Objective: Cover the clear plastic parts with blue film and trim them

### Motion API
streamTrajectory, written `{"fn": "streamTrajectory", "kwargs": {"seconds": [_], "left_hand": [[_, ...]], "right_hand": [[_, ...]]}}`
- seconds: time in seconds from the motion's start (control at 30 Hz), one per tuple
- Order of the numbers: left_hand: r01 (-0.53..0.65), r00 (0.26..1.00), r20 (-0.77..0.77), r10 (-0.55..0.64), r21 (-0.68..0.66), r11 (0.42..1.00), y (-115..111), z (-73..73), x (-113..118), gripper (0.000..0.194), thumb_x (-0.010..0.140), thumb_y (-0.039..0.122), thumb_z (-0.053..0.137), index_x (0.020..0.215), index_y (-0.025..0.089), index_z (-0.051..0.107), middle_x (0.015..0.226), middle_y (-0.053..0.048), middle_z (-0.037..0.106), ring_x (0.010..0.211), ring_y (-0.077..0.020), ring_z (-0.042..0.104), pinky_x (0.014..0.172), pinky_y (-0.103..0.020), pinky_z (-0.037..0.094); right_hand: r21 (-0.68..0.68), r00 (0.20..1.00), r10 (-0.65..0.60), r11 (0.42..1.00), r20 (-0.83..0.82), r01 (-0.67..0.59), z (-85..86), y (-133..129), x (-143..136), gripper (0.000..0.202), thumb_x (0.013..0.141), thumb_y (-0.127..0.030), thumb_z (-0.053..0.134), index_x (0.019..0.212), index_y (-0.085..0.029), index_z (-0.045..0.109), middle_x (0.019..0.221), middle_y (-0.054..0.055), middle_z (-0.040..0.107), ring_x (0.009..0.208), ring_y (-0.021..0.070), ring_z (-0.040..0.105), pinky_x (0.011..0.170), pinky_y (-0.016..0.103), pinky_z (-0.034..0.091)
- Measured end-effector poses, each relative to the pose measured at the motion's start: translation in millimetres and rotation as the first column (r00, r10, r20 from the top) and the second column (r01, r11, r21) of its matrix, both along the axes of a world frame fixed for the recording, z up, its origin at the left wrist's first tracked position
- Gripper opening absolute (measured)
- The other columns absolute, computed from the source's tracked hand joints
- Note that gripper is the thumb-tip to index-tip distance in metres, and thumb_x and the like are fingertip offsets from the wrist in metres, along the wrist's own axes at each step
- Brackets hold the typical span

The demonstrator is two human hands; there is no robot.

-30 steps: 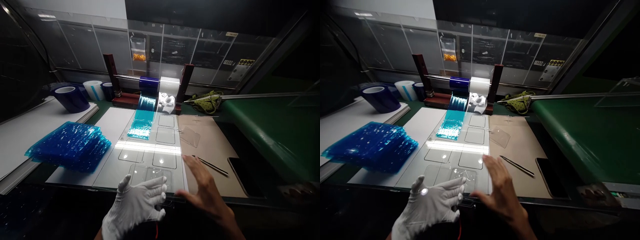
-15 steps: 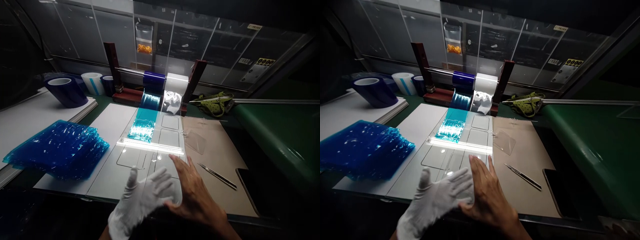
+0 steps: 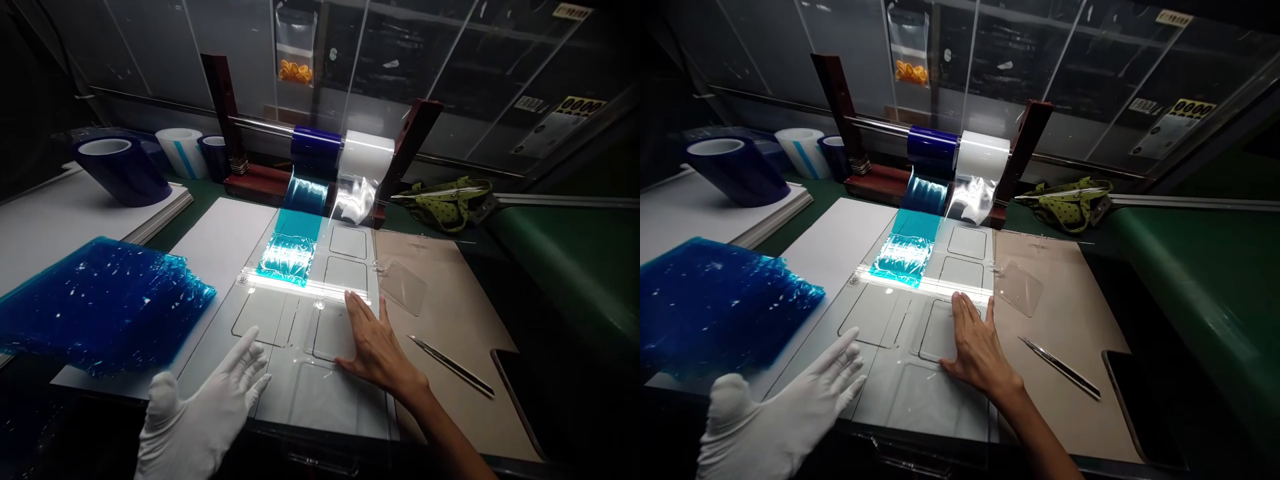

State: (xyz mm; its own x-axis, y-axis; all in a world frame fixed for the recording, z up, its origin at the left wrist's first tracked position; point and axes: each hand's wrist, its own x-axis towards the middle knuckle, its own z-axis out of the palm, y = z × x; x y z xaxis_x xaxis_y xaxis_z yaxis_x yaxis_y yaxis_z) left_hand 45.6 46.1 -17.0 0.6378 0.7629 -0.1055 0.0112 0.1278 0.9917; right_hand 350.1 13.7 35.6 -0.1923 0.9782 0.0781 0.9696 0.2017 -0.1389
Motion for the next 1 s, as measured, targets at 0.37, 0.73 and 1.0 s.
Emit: {"fn": "streamTrajectory", "kwargs": {"seconds": [0.37, 0.73, 1.0], "left_hand": [[0.139, 0.904, 0.421, 0.075, -0.455, 0.88, 3, 0.5, 22, 0.099, 0.058, 0.093, 0.022, 0.136, 0.037, 0.041, 0.141, 0.002, 0.047, 0.138, -0.0303, 0.025, 0.109, -0.05, 0.028], [0.003, 0.964, -0.261, 0.051, 0.204, 0.979, -24, 71.1, 90, 0.129, 0.052, 0.066, 0.071, 0.146, 0.03, -0.011, 0.154, -0.015, 0.011, 0.137, -0.0471, 0.017, 0.101, -0.068, 0.031], [0.09, 0.938, -0.294, 0.183, 0.717, 0.691, -52, 100.9, 136, 0.139, 0.051, 0.052, 0.075, 0.141, 0.023, -0.026, 0.153, -0.019, -0.001, 0.139, -0.047, 0.003, 0.105, -0.067, 0.021]], "right_hand": [[0.092, 0.73, -0.623, 0.74, -0.282, 0.667, -6.6, 53, 112, 0.046, 0.084, -0.044, 0.053, 0.117, -0.013, 0.058, 0.091, 0.011, 0.069, 0.081, 0.027, 0.064, 0.069, 0.037, 0.047], [0.17, 0.661, -0.325, 0.805, -0.676, 0.569, 53.9, 20, 59, 0.029, 0.091, -0.04, 0.046, 0.088, -0.017, 0.065, 0.079, 0.005, 0.071, 0.07, 0.0165, 0.065, 0.066, 0.027, 0.05], [0.059, 0.037, 0.051, 0.964, -0.998, 0.257, 65.1, -89, -12, 0.019, 0.087, -0.039, 0.057, 0.083, -0.025, 0.069, 0.062, 0.0, 0.065, 0.054, 0.0128, 0.058, 0.05, 0.023, 0.045]]}}
